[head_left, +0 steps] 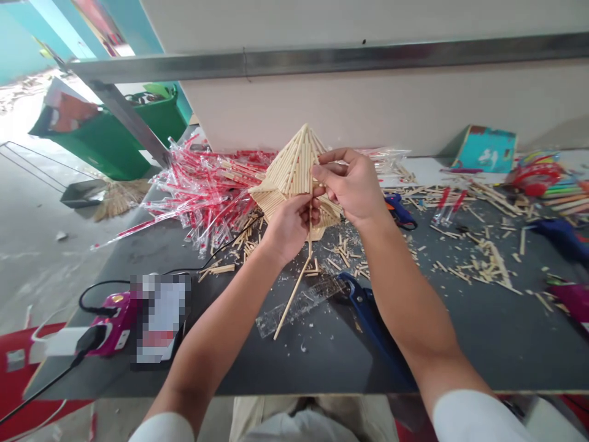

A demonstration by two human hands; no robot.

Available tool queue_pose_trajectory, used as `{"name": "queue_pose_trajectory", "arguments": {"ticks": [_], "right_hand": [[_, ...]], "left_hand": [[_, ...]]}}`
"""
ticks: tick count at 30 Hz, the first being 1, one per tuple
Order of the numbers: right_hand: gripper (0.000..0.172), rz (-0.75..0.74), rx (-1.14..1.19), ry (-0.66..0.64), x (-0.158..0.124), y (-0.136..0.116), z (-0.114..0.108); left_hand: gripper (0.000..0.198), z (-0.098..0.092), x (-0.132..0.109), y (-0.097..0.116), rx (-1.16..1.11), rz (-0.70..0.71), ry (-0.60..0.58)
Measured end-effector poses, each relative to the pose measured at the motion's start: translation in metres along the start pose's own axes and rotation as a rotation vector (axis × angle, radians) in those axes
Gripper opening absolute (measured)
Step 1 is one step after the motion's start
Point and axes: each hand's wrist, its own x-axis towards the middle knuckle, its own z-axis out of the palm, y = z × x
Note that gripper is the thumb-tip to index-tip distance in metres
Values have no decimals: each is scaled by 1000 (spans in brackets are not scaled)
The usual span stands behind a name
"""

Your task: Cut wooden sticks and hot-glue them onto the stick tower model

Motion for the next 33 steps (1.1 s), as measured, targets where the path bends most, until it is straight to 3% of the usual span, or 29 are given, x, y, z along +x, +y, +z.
{"name": "queue_pose_trajectory", "arguments": {"ticks": [11, 33], "right_hand": [[35, 17, 79, -29, 0, 0, -2], [40, 28, 63, -13, -1, -1, -1]], "left_hand": [[23, 8, -4, -1, 30, 37, 50], [18, 3, -3, 0, -31, -8, 1]]}}
